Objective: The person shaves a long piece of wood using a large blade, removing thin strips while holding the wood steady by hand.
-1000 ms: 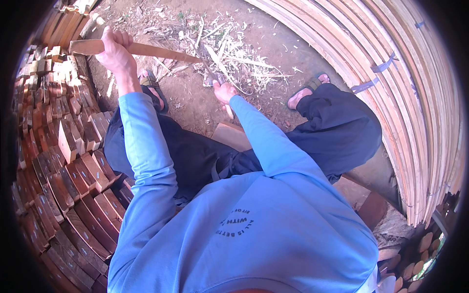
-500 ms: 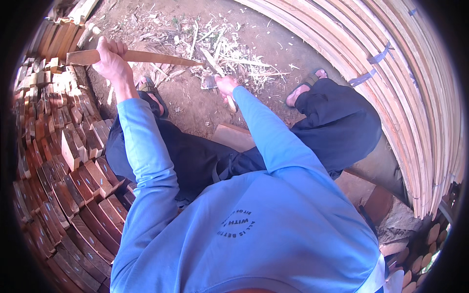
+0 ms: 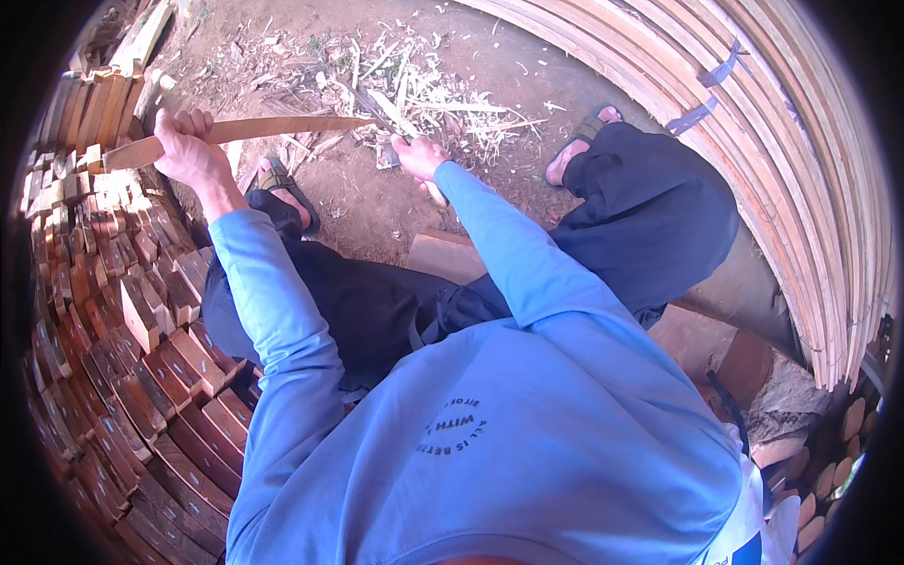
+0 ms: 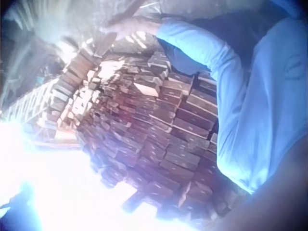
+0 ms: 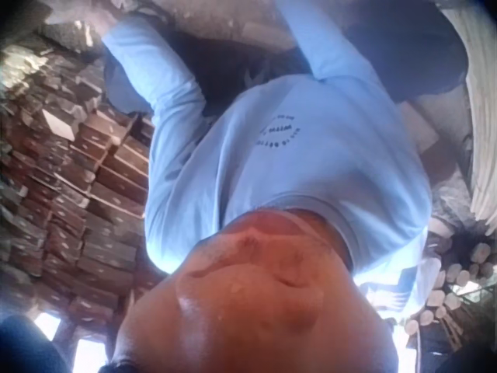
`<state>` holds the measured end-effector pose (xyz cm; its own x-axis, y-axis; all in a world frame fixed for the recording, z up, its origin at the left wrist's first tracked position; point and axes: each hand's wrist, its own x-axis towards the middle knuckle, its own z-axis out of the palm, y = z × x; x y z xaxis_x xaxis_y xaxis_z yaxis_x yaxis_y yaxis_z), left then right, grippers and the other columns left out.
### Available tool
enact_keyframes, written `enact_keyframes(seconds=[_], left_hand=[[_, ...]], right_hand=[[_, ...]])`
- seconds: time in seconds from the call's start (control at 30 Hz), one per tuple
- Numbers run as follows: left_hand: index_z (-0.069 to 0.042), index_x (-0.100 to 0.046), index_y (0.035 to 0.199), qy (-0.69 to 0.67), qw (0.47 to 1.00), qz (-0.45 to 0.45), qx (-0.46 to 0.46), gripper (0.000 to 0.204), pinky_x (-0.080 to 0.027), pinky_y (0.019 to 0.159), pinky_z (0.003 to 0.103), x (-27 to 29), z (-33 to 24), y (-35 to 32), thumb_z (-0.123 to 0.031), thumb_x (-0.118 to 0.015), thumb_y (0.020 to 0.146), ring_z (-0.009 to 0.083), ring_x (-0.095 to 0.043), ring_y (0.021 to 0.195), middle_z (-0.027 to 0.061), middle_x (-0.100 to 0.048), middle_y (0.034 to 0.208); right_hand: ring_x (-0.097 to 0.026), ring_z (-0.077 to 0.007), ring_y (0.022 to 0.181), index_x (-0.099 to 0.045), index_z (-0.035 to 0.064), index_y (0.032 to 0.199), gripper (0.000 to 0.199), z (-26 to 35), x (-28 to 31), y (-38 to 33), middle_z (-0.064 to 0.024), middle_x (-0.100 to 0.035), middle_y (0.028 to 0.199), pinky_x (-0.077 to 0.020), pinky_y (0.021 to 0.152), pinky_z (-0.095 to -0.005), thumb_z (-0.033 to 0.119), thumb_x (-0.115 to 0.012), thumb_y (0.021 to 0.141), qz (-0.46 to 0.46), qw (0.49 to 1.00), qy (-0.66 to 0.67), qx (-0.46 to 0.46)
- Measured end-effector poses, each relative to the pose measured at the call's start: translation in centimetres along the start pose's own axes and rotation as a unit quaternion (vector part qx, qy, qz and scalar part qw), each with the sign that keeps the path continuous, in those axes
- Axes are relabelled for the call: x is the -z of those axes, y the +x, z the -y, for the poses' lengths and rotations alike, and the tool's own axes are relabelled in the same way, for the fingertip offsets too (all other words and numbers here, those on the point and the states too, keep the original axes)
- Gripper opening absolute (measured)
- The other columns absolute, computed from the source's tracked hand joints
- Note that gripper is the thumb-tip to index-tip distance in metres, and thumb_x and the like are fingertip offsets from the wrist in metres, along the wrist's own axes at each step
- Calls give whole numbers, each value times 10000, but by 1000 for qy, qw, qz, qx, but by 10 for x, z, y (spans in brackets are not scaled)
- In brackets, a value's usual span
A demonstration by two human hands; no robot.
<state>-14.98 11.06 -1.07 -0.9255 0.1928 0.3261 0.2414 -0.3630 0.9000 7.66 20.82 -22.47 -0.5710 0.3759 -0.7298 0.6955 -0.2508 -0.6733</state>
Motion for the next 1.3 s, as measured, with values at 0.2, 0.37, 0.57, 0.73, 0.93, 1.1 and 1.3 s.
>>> enact_keyframes(seconds=[0.2,0.37,0.57,0.73,0.93,1.1,1.3], left_hand=[[-138,-290,621,-8,1000,-20,12,433,-262,486,314,0,-1,3,-165,-581,941,120,-218,488,-20,-222,543],[-136,-291,614,-6,1000,-5,10,446,-262,483,310,0,-3,-3,-175,-597,937,119,-219,485,-19,-227,539],[-143,-287,618,-4,1000,-13,11,444,-265,480,309,-6,2,1,-173,-577,953,117,-226,478,-22,-234,543],[-134,-321,608,-28,999,23,-15,413,-279,433,289,-2,2,-1,-111,-548,952,89,-288,427,-19,-315,503],[-130,-339,601,-29,999,13,-9,415,-275,430,291,-2,3,0,-115,-551,958,88,-296,423,-19,-327,498],[-145,-278,640,-3,999,28,-18,414,-272,463,303,-3,2,-4,-140,-538,962,105,-241,460,-25,-254,537],[-148,-282,641,-5,999,35,-24,411,-273,463,298,-9,0,-3,-135,-543,958,101,-257,462,-30,-262,542]], right_hand=[[-564,-194,458,-569,-53,789,623,-7,-16,3,-86,-534,568,-492,418,-366,512,-438,1014,4,999,-24,-40],[-611,-217,529,-620,-87,971,645,2,-3,-3,-141,-612,655,-547,483,-371,521,-407,1007,7,1000,-8,-11],[-602,-226,492,-604,-65,893,647,-14,-19,7,-110,-594,619,-543,506,-373,539,-403,1007,-6,995,-84,-45],[-526,-182,440,-569,-31,816,602,-8,-7,-2,-83,-541,600,-489,413,-347,529,-452,1003,6,999,-23,-32],[-590,-212,508,-633,-97,979,689,-13,-21,3,-112,-603,665,-557,545,-386,562,-434,989,5,991,-110,-75],[-567,-203,471,-600,-75,858,630,23,3,-4,-107,-572,622,-517,474,-375,525,-466,993,11,1000,-24,2],[-500,-178,420,-566,-15,754,609,-6,-27,-2,-63,-515,567,-480,414,-364,531,-460,1002,-9,996,-55,-70]])
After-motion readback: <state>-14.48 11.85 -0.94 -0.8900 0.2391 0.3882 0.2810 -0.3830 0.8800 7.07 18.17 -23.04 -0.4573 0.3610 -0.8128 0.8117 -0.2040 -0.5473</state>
